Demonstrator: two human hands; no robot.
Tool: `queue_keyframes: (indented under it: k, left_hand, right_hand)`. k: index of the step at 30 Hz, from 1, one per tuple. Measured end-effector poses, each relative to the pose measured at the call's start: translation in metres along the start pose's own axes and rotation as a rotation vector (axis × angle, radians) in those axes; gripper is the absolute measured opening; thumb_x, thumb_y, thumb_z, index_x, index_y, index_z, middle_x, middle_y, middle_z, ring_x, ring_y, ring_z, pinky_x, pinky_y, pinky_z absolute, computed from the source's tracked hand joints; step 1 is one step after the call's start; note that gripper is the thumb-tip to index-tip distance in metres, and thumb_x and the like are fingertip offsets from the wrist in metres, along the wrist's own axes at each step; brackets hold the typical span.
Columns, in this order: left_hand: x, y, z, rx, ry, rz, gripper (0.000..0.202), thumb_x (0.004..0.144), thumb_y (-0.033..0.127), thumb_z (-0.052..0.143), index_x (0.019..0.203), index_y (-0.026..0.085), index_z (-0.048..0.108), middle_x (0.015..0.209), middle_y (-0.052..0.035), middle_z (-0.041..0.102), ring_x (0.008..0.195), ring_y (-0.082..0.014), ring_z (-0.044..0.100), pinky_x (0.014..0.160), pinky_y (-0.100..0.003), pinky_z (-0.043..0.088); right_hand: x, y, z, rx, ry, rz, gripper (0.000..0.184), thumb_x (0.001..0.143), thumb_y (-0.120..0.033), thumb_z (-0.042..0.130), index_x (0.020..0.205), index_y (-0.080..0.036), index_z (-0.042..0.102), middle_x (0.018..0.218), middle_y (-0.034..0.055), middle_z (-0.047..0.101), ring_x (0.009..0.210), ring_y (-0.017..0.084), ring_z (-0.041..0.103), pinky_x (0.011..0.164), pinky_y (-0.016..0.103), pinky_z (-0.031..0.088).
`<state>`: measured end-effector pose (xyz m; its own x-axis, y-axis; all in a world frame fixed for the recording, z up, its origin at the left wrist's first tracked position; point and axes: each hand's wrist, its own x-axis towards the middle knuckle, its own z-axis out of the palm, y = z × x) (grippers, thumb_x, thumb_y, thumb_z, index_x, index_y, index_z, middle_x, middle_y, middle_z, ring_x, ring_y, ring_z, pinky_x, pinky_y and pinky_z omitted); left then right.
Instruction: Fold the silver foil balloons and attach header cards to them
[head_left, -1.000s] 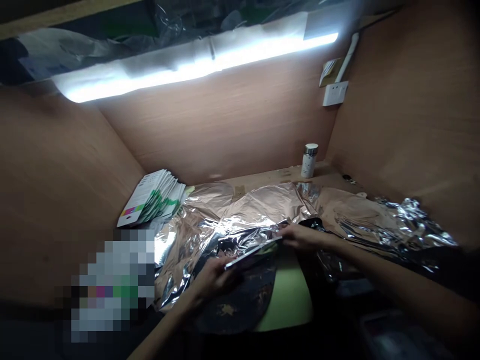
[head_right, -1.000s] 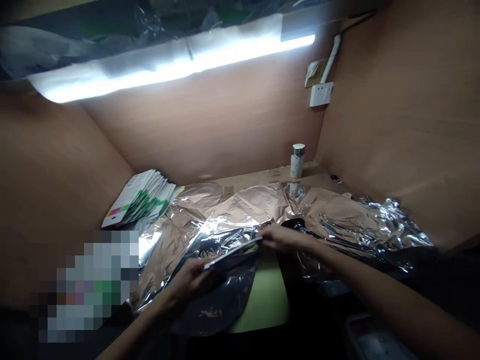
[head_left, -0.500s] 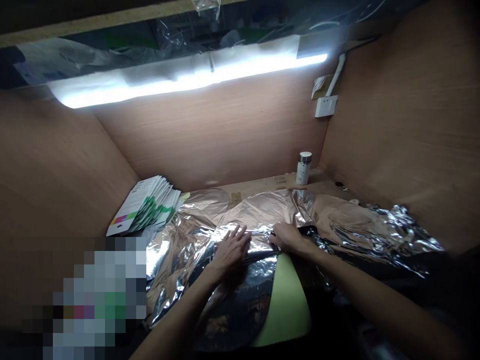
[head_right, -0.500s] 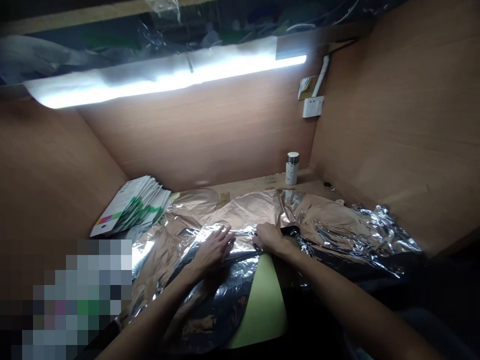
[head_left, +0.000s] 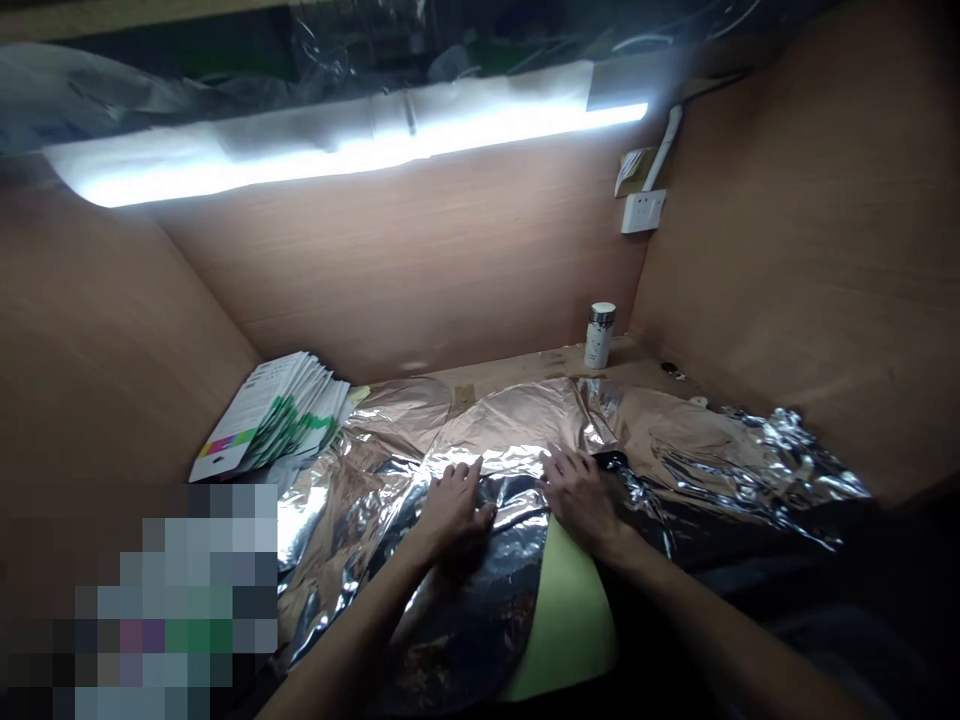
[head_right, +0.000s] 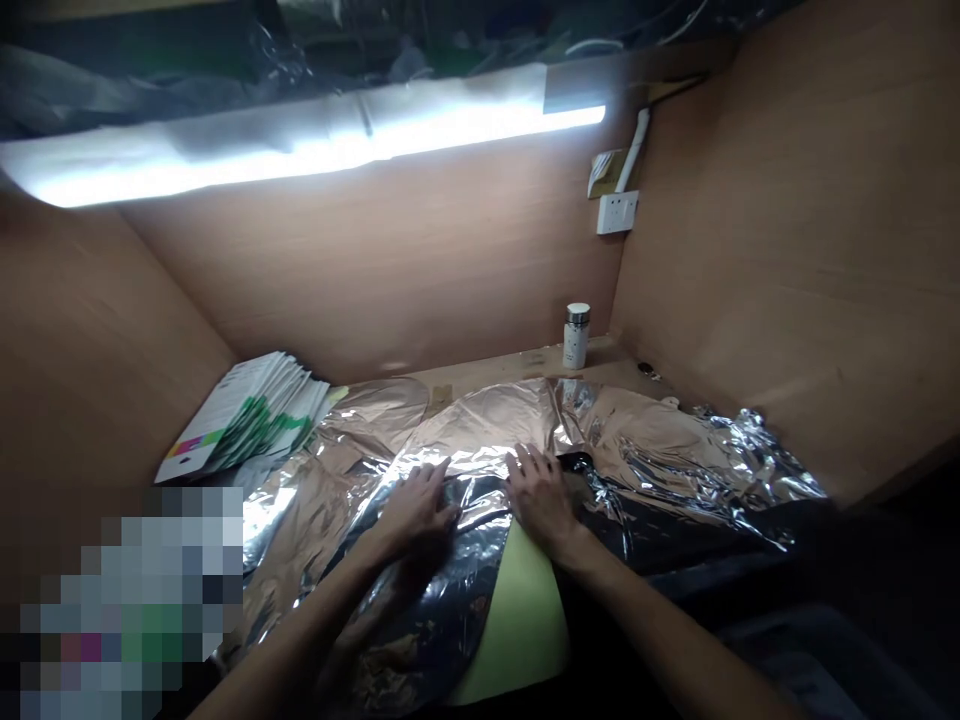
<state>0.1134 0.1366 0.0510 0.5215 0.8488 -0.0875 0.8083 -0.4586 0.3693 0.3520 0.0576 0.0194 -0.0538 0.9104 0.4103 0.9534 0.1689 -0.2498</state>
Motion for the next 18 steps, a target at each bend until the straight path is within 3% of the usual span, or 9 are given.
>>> queue_keyframes:
  k: [1, 3, 5, 8, 12, 15, 18]
  left_hand:
    - [0.001, 0.000, -0.007, -0.034, -0.027, -0.023, 0.065, 0.076, 0.039, 0.075, 0.135, 0.014, 0.060, 0.129, -0.0210, 0.066, 0.123, -0.0438, 0.056, 0.101, -0.055, 0.044]
    - [0.001, 0.000, -0.021, -0.148, -0.110, -0.049, 0.050, 0.068, 0.039, 0.079, 0.111, 0.013, 0.070, 0.101, -0.0147, 0.074, 0.096, -0.0366, 0.068, 0.084, -0.043, 0.053]
    - [-0.006, 0.004, -0.028, -0.275, -0.183, -0.041, 0.036, 0.076, 0.042, 0.072, 0.101, 0.015, 0.071, 0.089, -0.0081, 0.075, 0.082, -0.0281, 0.071, 0.073, -0.034, 0.054]
    - [-0.029, 0.020, -0.022, -0.630, -0.189, -0.002, 0.038, 0.089, 0.045, 0.063, 0.111, 0.014, 0.068, 0.093, -0.0070, 0.075, 0.081, -0.0228, 0.072, 0.070, -0.029, 0.054]
    - [-0.067, 0.046, -0.005, -1.333, -0.095, -0.019, 0.044, 0.087, 0.048, 0.074, 0.110, 0.011, 0.069, 0.091, -0.0092, 0.073, 0.079, -0.0203, 0.069, 0.071, -0.028, 0.053]
    - [-0.087, 0.051, -0.005, -1.421, -0.050, -0.032, 0.040, 0.090, 0.048, 0.072, 0.112, 0.015, 0.071, 0.082, -0.0041, 0.070, 0.069, -0.0145, 0.063, 0.067, -0.025, 0.049]
    - [-0.097, 0.042, -0.013, -1.344, 0.039, 0.018, 0.028, 0.088, 0.038, 0.074, 0.103, 0.015, 0.076, 0.075, -0.0019, 0.067, 0.063, -0.0114, 0.057, 0.061, -0.023, 0.045]
  right_hand:
    - [-0.008, -0.006, -0.005, 0.076, 0.081, 0.055, 0.039, 0.104, -0.033, 0.045, 0.133, -0.014, 0.062, 0.138, 0.0194, 0.062, 0.130, 0.033, 0.054, 0.111, 0.052, 0.037]
    - [-0.025, -0.018, -0.013, 0.291, 0.172, 0.186, 0.037, 0.105, -0.039, 0.044, 0.123, -0.014, 0.065, 0.120, 0.0181, 0.069, 0.110, 0.030, 0.064, 0.096, 0.045, 0.048]
    - [-0.038, -0.029, -0.018, 0.526, 0.169, 0.347, 0.039, 0.103, -0.048, 0.048, 0.121, -0.016, 0.063, 0.109, 0.0152, 0.071, 0.095, 0.027, 0.068, 0.084, 0.041, 0.052]
    - [-0.042, -0.043, -0.023, 0.922, -0.012, 0.507, 0.053, 0.095, -0.057, 0.060, 0.131, -0.018, 0.056, 0.116, 0.0138, 0.070, 0.091, 0.026, 0.069, 0.079, 0.039, 0.054]
    - [-0.024, -0.051, -0.035, 1.448, -0.354, 0.330, 0.046, 0.091, -0.054, 0.067, 0.118, -0.017, 0.067, 0.100, 0.0069, 0.073, 0.084, 0.021, 0.068, 0.076, 0.033, 0.053]
    - [-0.013, -0.053, -0.043, 1.656, -0.482, 0.284, 0.035, 0.088, -0.045, 0.074, 0.110, -0.018, 0.072, 0.092, 0.0035, 0.072, 0.081, 0.018, 0.066, 0.078, 0.031, 0.052]
    - [-0.007, -0.058, -0.037, 1.779, -0.529, 0.367, 0.027, 0.080, -0.041, 0.079, 0.094, -0.019, 0.073, 0.078, 0.0021, 0.069, 0.069, 0.015, 0.062, 0.071, 0.029, 0.051]
